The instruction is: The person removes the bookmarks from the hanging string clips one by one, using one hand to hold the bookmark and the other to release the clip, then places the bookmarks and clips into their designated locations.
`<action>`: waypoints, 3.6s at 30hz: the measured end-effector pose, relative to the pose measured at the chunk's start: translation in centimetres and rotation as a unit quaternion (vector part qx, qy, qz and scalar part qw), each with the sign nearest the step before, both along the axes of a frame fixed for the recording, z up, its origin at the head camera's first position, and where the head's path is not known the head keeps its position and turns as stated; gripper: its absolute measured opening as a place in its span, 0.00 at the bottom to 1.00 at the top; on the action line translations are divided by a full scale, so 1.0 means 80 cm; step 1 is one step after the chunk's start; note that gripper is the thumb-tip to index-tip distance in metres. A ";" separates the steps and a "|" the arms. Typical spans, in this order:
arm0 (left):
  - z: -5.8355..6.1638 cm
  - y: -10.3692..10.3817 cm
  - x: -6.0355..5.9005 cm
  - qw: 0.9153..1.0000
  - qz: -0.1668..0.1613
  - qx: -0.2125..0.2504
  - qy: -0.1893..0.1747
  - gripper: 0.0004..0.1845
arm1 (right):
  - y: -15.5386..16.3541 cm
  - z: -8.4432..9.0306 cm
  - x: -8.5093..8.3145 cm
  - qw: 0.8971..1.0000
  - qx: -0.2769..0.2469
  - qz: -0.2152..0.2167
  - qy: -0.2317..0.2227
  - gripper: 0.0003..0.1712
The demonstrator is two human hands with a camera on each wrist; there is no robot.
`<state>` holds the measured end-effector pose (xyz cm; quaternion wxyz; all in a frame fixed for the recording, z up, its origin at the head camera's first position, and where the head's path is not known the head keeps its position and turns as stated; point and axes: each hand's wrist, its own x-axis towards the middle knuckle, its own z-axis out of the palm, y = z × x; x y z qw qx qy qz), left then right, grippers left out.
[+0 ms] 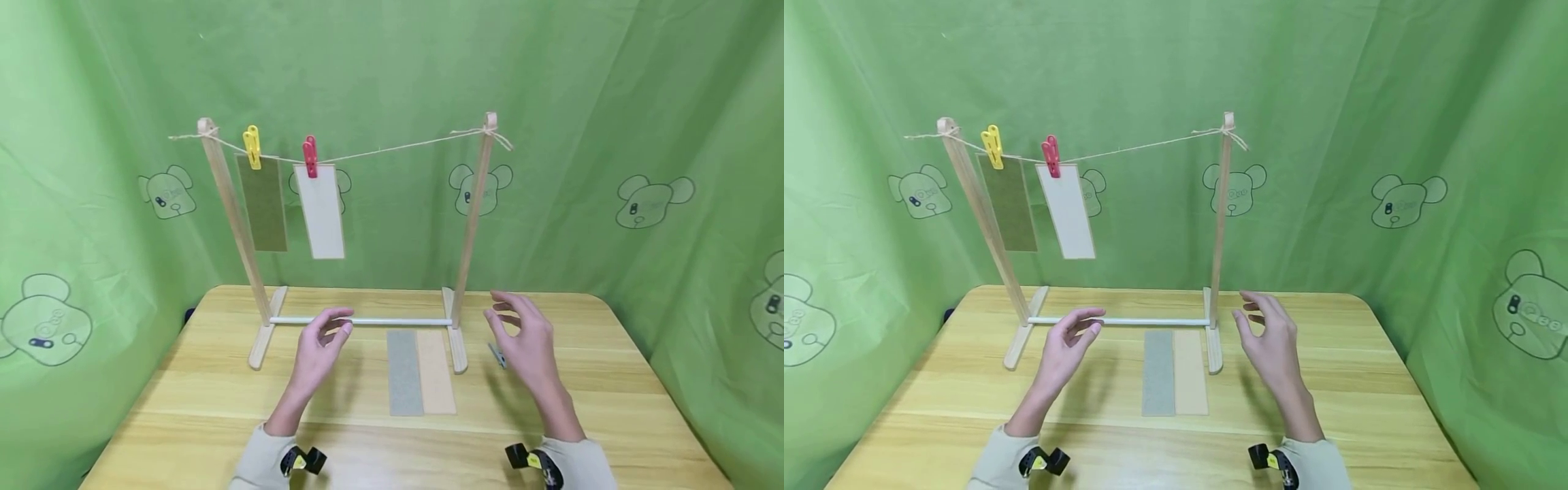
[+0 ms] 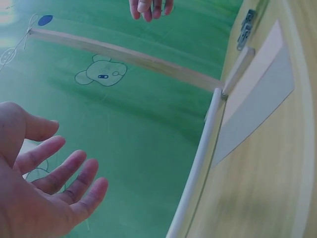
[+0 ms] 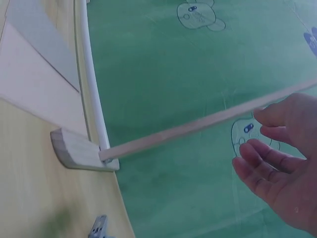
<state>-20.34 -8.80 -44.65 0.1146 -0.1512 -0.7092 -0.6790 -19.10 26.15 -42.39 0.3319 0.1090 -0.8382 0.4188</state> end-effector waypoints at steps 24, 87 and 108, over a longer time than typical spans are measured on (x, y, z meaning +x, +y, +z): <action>0.024 -0.021 -0.017 0.991 0.070 0.045 0.107 0.15 | -0.055 0.042 -0.011 0.992 -0.014 0.079 0.093 0.20; 0.087 -0.028 -0.088 0.973 0.114 0.121 0.160 0.19 | -0.152 0.154 -0.057 0.969 0.032 0.189 0.154 0.17; 0.092 -0.033 -0.076 0.965 0.107 0.160 0.177 0.22 | -0.200 0.227 -0.082 0.953 0.058 0.227 0.190 0.16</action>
